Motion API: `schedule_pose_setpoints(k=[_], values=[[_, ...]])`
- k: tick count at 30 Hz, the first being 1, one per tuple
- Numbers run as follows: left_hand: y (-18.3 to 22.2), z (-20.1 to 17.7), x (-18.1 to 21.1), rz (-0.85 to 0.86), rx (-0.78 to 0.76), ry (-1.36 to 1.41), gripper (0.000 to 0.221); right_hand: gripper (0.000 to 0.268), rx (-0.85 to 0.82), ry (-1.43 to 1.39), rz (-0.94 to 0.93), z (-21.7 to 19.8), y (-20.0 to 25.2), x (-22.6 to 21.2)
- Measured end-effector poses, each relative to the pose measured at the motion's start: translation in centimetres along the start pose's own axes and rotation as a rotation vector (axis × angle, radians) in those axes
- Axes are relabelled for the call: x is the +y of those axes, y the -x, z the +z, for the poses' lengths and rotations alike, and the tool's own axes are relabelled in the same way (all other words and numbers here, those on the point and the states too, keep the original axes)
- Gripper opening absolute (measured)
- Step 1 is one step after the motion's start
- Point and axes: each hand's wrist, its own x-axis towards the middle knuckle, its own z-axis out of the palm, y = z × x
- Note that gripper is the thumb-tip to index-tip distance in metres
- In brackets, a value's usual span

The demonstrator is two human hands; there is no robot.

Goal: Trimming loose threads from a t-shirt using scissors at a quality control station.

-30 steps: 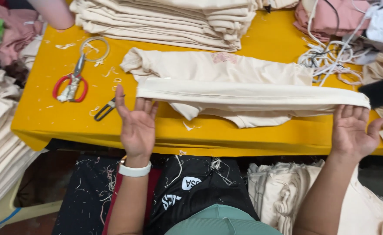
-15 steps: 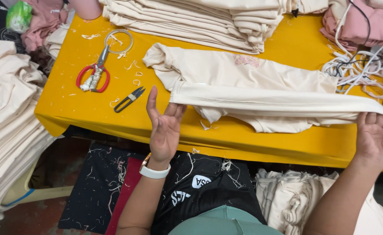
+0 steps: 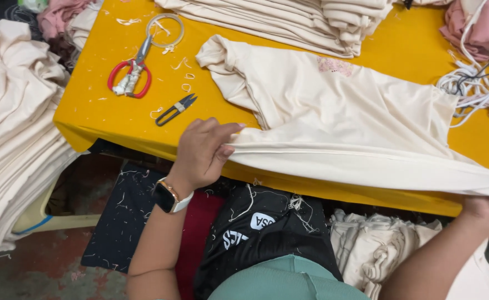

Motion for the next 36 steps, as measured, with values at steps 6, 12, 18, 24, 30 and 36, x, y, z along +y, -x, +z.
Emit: schedule_pose_setpoints(k=[6, 12, 18, 24, 30, 36], values=[[1.4, 0.3, -2.4, -0.005, 0.046, -0.541, 0.047, 0.049, -0.206, 0.115, -0.238, 3.6, 3.5, 4.3], [2.7, 0.0, -5.5, -0.129, 0.034, -0.763, 0.055, 0.049, -0.358, -0.339, -0.166, 18.9, 10.5, 11.4], [4.2, -1.1, -8.0, -0.215, -0.005, -0.858, 0.051, 0.049, -0.466, -0.391, -0.221, 21.7, 13.1, 12.9], [4.7, -2.3, -9.5, -0.292, 0.080, -0.760, 0.056, 0.053, -0.544, -0.426, -0.112, 22.9, 14.2, 14.1], [-0.6, -5.0, -9.8, -0.730, 0.478, 0.971, 0.052, 0.039, -0.558, 0.527, 0.188, 17.0, 13.7, 10.3], [-8.7, -6.3, -9.8, -0.277, 0.151, 1.007, 0.063, 0.041, -0.417, 0.333, -0.144, 11.1, 9.7, 7.4]])
